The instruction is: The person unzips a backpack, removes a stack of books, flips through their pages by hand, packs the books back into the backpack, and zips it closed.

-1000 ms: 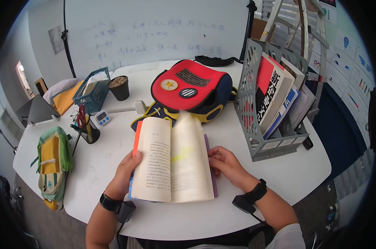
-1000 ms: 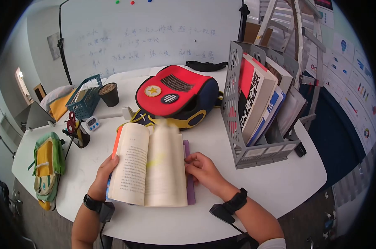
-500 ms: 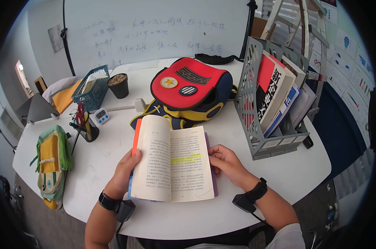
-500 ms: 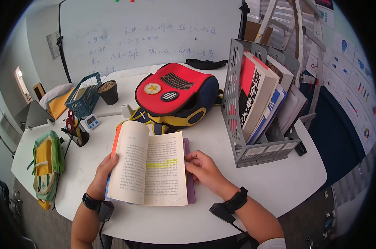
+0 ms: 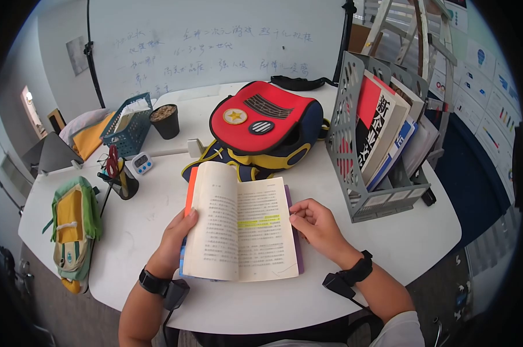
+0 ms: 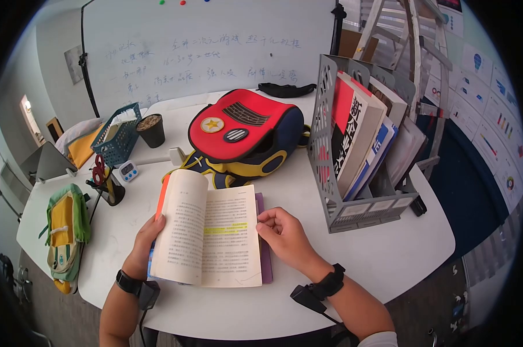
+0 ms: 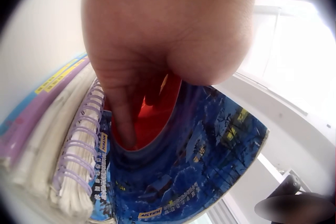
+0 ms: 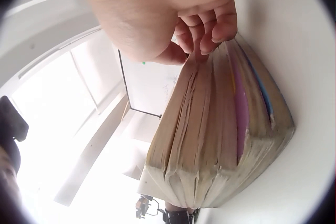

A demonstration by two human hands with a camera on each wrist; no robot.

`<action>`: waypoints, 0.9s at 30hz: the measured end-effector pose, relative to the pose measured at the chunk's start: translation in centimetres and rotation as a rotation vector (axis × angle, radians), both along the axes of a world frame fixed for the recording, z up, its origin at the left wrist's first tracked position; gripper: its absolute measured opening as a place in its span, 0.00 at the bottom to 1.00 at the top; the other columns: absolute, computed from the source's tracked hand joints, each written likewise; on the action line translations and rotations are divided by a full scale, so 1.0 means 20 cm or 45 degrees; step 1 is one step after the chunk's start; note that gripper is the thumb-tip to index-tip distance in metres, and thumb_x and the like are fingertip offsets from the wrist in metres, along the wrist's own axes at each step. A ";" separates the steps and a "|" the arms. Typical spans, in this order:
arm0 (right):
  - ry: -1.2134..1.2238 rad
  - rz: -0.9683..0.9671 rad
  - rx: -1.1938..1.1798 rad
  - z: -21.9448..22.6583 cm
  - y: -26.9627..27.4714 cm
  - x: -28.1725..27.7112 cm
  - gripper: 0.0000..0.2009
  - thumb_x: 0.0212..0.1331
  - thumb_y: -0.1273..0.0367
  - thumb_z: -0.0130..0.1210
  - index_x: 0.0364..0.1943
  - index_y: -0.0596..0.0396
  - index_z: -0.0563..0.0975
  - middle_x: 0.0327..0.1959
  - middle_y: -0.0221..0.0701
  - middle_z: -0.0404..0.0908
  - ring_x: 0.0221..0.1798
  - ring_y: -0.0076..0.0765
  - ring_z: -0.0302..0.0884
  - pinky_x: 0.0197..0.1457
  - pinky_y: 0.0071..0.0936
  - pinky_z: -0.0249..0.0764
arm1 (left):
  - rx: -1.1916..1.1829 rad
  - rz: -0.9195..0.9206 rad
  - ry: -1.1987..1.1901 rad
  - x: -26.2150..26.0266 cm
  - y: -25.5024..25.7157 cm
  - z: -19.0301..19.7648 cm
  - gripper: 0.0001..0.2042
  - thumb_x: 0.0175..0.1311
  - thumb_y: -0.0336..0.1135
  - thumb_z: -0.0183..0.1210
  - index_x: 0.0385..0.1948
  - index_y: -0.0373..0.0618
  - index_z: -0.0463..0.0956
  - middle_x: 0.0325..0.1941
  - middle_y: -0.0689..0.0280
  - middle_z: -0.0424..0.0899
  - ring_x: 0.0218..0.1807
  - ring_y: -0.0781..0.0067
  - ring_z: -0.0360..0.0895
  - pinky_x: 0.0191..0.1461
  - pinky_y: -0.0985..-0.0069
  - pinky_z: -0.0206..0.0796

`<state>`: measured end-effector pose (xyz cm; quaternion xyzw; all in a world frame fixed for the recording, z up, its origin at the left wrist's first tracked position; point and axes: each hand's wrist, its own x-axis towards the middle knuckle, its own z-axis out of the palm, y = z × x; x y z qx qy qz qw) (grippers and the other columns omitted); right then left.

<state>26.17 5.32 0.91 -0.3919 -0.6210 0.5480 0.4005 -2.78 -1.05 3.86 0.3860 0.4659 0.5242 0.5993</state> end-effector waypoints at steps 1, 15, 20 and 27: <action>-0.018 -0.007 0.004 0.00 0.00 0.00 0.10 0.63 0.71 0.55 0.43 0.63 0.73 0.34 0.28 0.78 0.34 0.15 0.72 0.39 0.15 0.70 | 0.000 0.002 -0.001 0.00 0.00 0.00 0.30 0.69 0.49 0.51 0.64 0.35 0.59 0.54 0.57 0.76 0.51 0.73 0.77 0.55 0.77 0.69; -0.016 0.019 0.011 0.02 0.00 0.02 0.12 0.58 0.76 0.55 0.46 0.64 0.73 0.36 0.29 0.76 0.34 0.15 0.71 0.40 0.14 0.70 | -0.001 -0.018 -0.032 -0.01 0.00 -0.01 0.31 0.69 0.48 0.52 0.65 0.35 0.57 0.55 0.56 0.76 0.52 0.73 0.77 0.55 0.76 0.69; 0.015 0.026 -0.030 0.01 0.00 0.01 0.13 0.58 0.77 0.54 0.47 0.63 0.72 0.36 0.28 0.76 0.34 0.15 0.71 0.40 0.14 0.69 | -0.002 -0.006 -0.012 0.00 0.00 0.00 0.30 0.68 0.48 0.52 0.65 0.35 0.58 0.55 0.57 0.76 0.52 0.73 0.77 0.55 0.76 0.69; 0.019 0.039 -0.087 0.02 0.00 0.01 0.12 0.60 0.76 0.53 0.47 0.62 0.70 0.36 0.28 0.76 0.33 0.14 0.70 0.39 0.13 0.69 | 0.013 -0.022 -0.033 0.00 0.00 0.01 0.30 0.69 0.48 0.51 0.65 0.35 0.58 0.55 0.57 0.76 0.53 0.73 0.76 0.56 0.76 0.69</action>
